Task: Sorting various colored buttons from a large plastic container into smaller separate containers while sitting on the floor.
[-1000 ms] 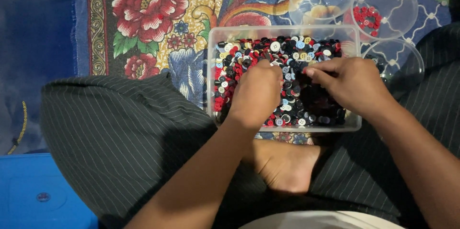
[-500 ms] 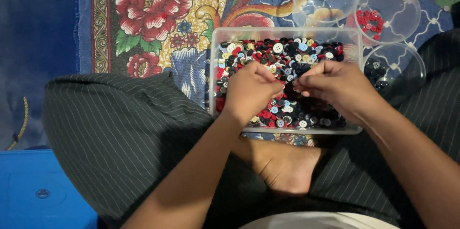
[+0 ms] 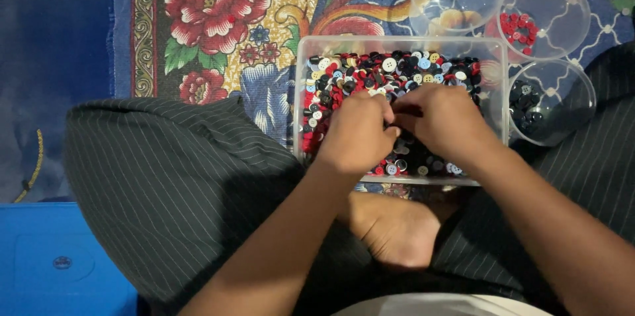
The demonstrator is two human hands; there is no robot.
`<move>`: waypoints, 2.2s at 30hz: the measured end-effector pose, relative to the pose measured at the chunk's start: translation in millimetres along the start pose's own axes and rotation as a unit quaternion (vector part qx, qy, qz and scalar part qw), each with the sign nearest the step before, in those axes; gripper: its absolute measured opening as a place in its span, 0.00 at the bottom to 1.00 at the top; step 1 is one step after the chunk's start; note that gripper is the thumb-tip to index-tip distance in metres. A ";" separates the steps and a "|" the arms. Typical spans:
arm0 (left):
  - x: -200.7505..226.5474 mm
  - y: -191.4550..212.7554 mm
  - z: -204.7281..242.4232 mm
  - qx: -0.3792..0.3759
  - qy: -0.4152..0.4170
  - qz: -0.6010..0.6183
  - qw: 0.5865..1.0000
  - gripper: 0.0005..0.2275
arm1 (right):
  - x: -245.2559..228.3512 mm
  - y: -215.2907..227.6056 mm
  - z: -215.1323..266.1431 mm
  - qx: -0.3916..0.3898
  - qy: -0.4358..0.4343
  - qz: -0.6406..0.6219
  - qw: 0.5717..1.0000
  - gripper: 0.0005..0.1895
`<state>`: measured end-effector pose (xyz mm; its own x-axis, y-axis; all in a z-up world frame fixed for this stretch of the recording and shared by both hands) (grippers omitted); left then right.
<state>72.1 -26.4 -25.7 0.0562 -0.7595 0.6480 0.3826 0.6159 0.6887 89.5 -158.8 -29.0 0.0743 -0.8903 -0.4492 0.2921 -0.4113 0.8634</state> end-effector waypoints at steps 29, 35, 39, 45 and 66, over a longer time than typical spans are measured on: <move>-15.7 8.5 12.8 0.029 0.063 0.210 0.975 0.09 | 15.4 13.3 23.6 -0.144 -0.159 -0.247 0.945 0.07; -17.0 9.6 13.7 -0.007 0.128 0.247 0.961 0.12 | -10.1 7.2 18.8 -0.137 -0.027 0.003 0.990 0.09; -15.4 11.6 13.5 0.012 0.119 0.236 0.964 0.12 | -15.3 2.9 17.0 -0.137 0.016 0.019 0.990 0.05; -16.3 -9.9 5.4 -0.030 0.156 0.417 0.895 0.14 | 7.7 17.1 23.2 -0.157 -0.115 -0.094 0.976 0.09; 13.8 -12.5 -0.2 0.092 -0.097 -0.018 0.991 0.04 | 40.3 24.6 19.9 -0.076 -0.190 -0.433 0.878 0.07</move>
<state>68.3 -44.6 -25.4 -0.1397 -0.7375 0.6607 0.2059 0.6310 0.7479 80.7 -208.8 -21.3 -0.5527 -0.2685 -0.7890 0.2077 -0.9612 0.1816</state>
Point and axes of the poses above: each hand's wrist, its own z-axis away from the middle knuckle, its own y-axis out of the back of the hand, x = y × z, the point moved 8 cm from there along -z, towards the middle knuckle, and after that the axes turned 1 degree about y, right-handed, at the moved point
